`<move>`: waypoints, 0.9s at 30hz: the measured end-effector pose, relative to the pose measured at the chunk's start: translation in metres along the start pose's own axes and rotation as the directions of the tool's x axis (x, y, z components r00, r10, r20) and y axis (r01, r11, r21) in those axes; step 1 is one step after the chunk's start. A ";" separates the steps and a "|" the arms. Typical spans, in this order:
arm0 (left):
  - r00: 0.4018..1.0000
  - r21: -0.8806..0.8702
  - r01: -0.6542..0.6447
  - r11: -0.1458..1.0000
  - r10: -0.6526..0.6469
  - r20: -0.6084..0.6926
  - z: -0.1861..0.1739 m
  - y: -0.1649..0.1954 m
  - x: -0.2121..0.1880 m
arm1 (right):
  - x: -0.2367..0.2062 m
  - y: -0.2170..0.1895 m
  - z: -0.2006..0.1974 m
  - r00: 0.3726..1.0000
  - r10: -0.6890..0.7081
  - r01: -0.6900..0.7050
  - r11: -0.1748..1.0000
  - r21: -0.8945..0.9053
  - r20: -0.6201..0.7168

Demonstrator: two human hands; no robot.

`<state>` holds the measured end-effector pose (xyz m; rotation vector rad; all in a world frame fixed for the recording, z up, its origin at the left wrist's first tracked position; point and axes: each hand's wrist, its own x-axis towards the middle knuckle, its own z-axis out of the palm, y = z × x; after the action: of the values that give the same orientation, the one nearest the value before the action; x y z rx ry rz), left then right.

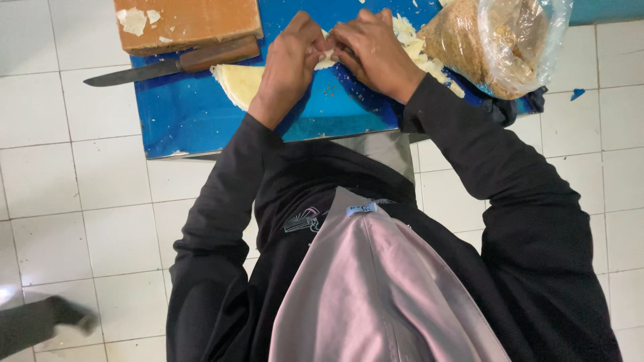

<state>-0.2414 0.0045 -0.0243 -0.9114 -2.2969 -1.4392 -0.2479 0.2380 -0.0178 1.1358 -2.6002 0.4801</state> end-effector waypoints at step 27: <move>0.996 0.257 0.084 0.963 -0.070 -0.063 0.010 -0.002 -0.002 | 0.004 -0.017 0.008 0.967 -0.134 0.058 0.944 -0.326 -0.217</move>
<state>-0.2404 0.0122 -0.0317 -0.7054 -2.4310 -1.1388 -0.2391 0.2210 -0.0201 1.0217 -2.2976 0.1542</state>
